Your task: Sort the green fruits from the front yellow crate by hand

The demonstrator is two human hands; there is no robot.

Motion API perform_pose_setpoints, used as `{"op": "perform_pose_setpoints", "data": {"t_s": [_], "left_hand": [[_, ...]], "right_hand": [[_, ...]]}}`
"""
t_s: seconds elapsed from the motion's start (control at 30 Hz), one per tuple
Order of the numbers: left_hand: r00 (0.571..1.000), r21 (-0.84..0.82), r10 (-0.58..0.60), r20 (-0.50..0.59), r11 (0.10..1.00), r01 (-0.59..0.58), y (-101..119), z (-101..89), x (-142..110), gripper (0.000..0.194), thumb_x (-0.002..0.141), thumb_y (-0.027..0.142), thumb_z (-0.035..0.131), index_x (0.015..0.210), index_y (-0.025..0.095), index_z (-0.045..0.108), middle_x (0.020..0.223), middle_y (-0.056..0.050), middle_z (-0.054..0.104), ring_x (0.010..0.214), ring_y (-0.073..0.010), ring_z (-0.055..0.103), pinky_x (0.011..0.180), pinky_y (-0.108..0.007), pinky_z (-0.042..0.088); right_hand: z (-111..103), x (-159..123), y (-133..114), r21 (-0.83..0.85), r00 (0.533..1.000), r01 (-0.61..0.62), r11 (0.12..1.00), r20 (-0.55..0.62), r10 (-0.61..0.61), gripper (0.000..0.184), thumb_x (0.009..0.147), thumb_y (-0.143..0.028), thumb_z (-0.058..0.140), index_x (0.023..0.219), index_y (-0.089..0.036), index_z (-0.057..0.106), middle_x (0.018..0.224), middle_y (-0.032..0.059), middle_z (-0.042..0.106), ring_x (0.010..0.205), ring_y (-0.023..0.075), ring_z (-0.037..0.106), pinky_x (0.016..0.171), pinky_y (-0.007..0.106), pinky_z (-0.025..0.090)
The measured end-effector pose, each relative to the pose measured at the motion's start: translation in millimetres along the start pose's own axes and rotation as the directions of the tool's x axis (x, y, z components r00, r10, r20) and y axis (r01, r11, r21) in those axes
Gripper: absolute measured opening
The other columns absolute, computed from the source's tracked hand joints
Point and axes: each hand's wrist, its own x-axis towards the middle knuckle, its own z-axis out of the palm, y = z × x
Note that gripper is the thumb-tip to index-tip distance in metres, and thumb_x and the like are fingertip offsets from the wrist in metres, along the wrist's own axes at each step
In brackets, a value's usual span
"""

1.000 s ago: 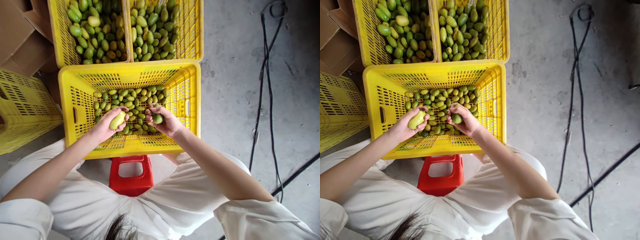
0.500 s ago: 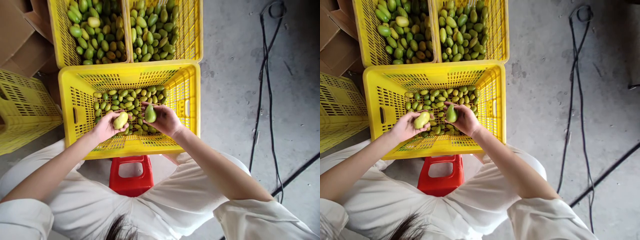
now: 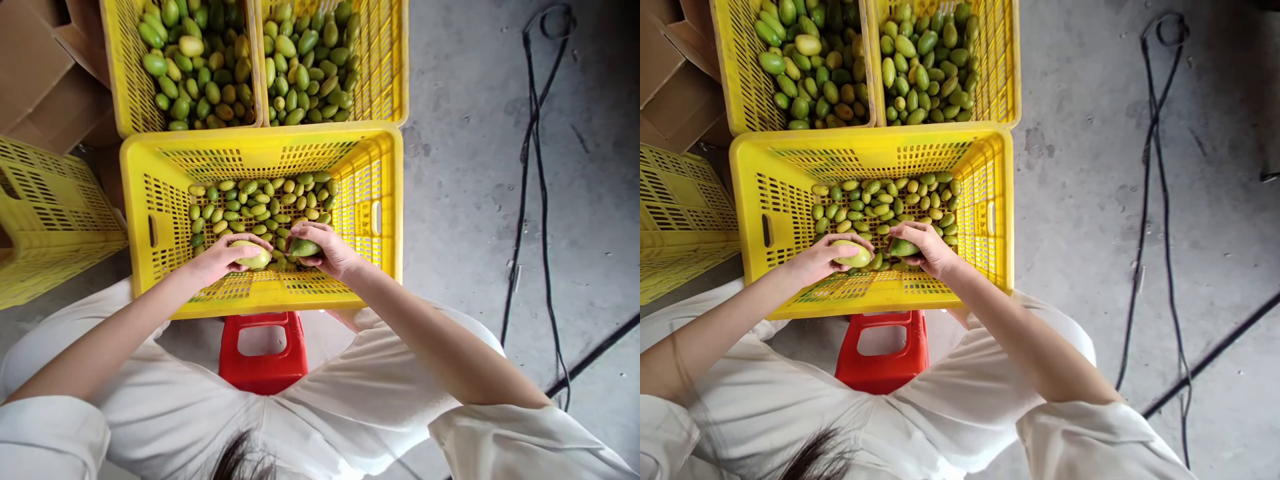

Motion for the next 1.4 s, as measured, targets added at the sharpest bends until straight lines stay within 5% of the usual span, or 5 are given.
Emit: {"op": "perform_pose_setpoints", "data": {"t_s": [0.33,0.53,0.93,1.23,1.4], "left_hand": [[0.922,-0.397,-0.071,-0.380,0.913,-0.093,-1,-6.1,17,0.042,0.093,0.051,0.074,0.076,0.017,0.057,0.061,-0.001,0.061,0.040,-0.0027,0.036,0.037,-0.015,0.026],[0.878,-0.471,-0.111,-0.466,0.871,-0.141,23,-11.8,11,0.019,0.098,0.029,0.060,0.083,0.019,0.057,0.070,-0.003,0.067,0.060,-0.0121,0.065,0.052,-0.019,0.051],[0.970,-0.353,-0.097,-0.224,0.935,0.012,17,-6.2,6,0.024,0.091,0.030,0.066,0.074,0.018,0.053,0.053,0.005,0.048,0.033,-0.0053,0.036,0.032,-0.017,0.021],[0.947,-0.520,-0.092,-0.307,0.850,-0.086,21,-5.1,10,0.016,0.100,0.025,0.055,0.092,0.015,0.064,0.073,-0.004,0.068,0.062,-0.0130,0.067,0.056,-0.021,0.055],[0.969,-0.476,0.038,-0.245,0.866,-0.154,24,-0.5,5,0.024,0.086,0.017,0.077,0.078,0.018,0.054,0.070,0.004,0.058,0.049,-0.0030,0.052,0.047,-0.013,0.042]], "right_hand": [[-8,5,0,0.130,0.999,0.041,0.991,-0.031,-0.037,0.049,0.060,-0.021,0.089,0.096,-0.023,0.056,0.078,-0.0035,0.065,0.076,0.0160,0.068,0.055,0.020,0.044],[-10,4,-6,0.024,0.996,0.091,0.996,-0.018,-0.091,0.054,0.064,-0.054,0.095,0.097,-0.019,0.069,0.080,0.0024,0.073,0.045,0.0051,0.039,0.039,0.022,0.017],[-7,3,-3,0.051,1.000,0.009,0.999,0.006,-0.009,0.024,0.068,-0.041,0.075,0.067,-0.022,0.060,0.061,0.0035,0.065,0.055,0.0155,0.058,0.048,0.026,0.045],[-10,4,-5,0.076,1.000,0.021,0.997,0.013,-0.022,0.046,0.071,-0.051,0.090,0.073,-0.023,0.054,0.057,-0.0040,0.052,0.047,0.0101,0.042,0.039,0.023,0.028],[-10,4,-7,0.153,1.000,-0.009,0.988,0.031,0.004,0.029,0.085,-0.049,0.073,0.080,-0.022,0.065,0.071,0.0038,0.066,0.065,0.0188,0.062,0.056,0.031,0.053]]}}
